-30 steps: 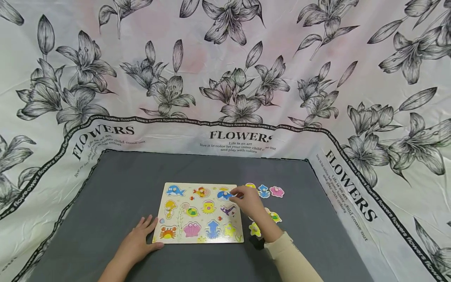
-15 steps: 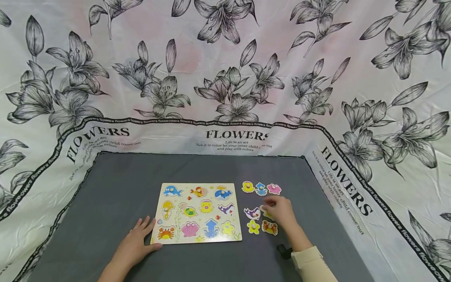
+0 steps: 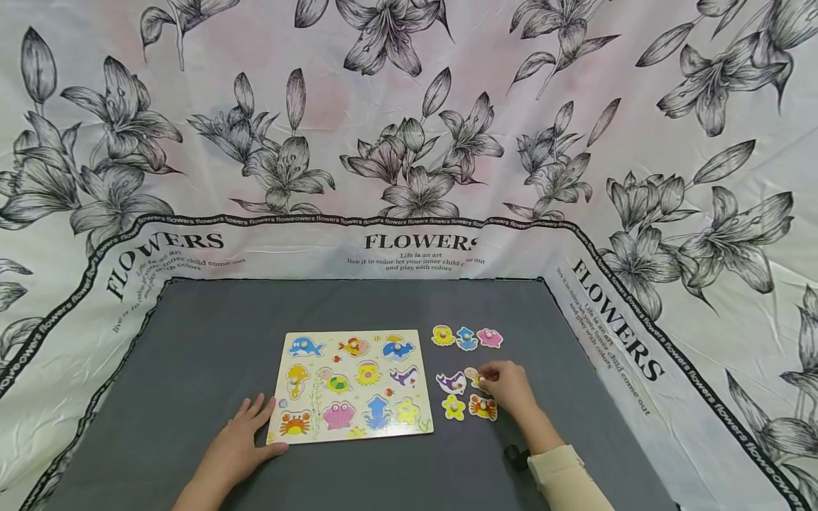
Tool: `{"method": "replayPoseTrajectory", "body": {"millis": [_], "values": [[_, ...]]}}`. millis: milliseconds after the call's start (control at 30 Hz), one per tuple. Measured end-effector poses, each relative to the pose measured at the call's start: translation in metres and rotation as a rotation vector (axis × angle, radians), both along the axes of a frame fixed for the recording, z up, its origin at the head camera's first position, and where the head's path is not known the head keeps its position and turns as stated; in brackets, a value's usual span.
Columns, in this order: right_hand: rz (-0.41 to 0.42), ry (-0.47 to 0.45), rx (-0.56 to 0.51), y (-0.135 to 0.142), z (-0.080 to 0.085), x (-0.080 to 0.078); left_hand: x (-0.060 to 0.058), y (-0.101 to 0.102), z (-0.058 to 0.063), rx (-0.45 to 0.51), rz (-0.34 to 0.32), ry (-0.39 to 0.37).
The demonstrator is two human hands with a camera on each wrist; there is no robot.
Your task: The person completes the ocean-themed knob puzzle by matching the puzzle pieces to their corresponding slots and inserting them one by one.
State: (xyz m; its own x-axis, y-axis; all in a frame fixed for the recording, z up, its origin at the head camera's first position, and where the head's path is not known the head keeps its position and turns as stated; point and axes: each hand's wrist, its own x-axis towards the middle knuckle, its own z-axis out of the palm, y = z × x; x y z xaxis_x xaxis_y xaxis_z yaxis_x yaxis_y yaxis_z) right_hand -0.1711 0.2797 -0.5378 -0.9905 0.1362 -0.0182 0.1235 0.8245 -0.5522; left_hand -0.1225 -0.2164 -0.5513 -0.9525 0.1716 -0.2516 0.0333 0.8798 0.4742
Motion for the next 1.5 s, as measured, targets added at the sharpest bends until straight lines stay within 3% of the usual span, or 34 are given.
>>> {"method": "replayPoseTrajectory", "body": {"millis": [200, 500, 733, 1067, 1267, 1500], "values": [[0.013, 0.016, 0.023, 0.001, 0.000, -0.004, 0.000, -0.001, 0.001, 0.012, 0.004, -0.021], [0.042, 0.077, 0.024, -0.017, 0.023, -0.014, -0.001, 0.000, 0.002, 0.028, -0.006, -0.020], [0.181, 0.116, -0.025, -0.063, 0.037, -0.022, 0.001, 0.001, -0.001, 0.018, -0.007, -0.004], [0.405, 0.130, -0.021, -0.135, 0.041, -0.029, 0.001, 0.000, 0.001, 0.013, -0.006, 0.001], [0.447, 0.088, -0.073, -0.169, 0.044, -0.037, 0.002, -0.005, 0.001, 0.026, 0.008, -0.018], [0.452, 0.041, -0.132, -0.202, 0.036, -0.046, 0.001, -0.007, 0.002, 0.040, -0.001, 0.013]]}}
